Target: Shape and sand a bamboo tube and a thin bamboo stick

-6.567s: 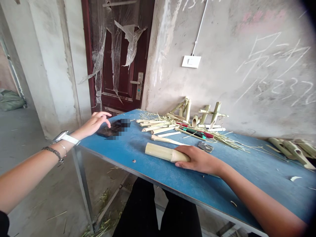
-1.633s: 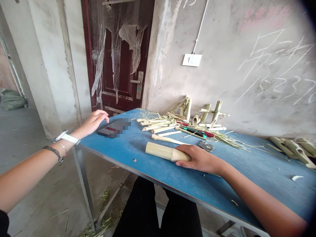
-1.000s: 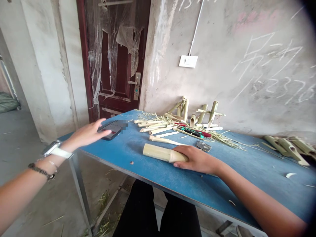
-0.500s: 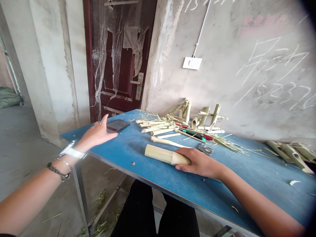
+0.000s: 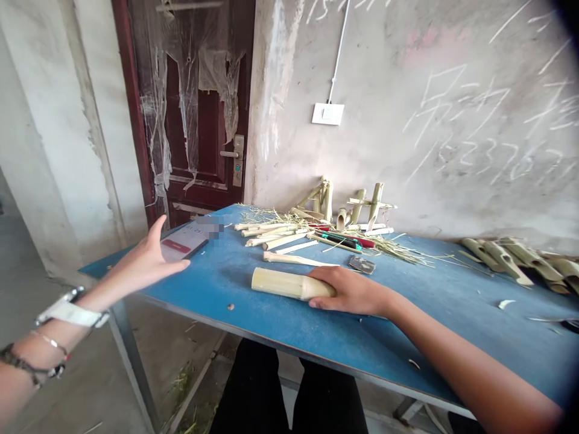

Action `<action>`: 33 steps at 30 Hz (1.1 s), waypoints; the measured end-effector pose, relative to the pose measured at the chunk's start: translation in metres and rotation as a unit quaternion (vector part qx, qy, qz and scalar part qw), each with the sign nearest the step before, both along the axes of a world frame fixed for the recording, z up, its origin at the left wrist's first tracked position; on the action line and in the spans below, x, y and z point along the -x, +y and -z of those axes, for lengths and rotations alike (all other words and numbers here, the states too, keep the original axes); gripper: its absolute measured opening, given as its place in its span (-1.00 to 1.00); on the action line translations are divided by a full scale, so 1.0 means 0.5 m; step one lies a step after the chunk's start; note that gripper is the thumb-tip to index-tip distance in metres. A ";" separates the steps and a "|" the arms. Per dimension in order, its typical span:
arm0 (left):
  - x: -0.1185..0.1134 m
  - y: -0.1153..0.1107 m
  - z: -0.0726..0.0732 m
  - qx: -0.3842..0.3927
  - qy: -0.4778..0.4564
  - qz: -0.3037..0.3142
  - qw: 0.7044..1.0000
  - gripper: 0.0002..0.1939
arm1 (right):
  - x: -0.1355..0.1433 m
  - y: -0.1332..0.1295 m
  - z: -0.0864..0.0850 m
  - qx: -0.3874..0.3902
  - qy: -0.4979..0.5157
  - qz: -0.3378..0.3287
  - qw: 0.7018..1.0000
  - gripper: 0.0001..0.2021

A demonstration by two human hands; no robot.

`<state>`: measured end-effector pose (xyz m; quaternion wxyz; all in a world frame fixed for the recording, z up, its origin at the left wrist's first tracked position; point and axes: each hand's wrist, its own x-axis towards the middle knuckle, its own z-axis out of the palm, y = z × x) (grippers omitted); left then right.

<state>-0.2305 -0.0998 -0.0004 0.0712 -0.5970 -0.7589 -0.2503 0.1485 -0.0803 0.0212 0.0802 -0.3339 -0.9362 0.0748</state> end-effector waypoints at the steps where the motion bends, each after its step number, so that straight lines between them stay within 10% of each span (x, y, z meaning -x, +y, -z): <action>1: -0.016 -0.013 0.007 -0.047 0.014 -0.004 0.999 0.06 | 0.000 0.000 0.000 0.001 0.000 -0.001 1.000 -0.62; 6: -0.098 -0.055 0.040 -0.288 0.026 -0.025 0.957 0.17 | -0.001 0.002 0.003 0.010 0.001 -0.002 1.000 -0.62; 15: -0.169 -0.076 0.048 -0.378 0.020 -0.026 0.925 0.14 | 0.001 -0.001 0.004 0.014 0.004 0.004 1.000 -0.62; 26: -0.156 -0.089 0.033 -0.349 0.039 -0.013 0.936 0.11 | 0.001 0.000 0.002 0.011 0.003 0.002 1.000 -0.62; 33: -0.043 -0.032 0.007 -0.108 0.050 0.014 0.993 0.15 | 0.000 0.003 0.002 0.015 0.004 -0.010 1.000 -0.63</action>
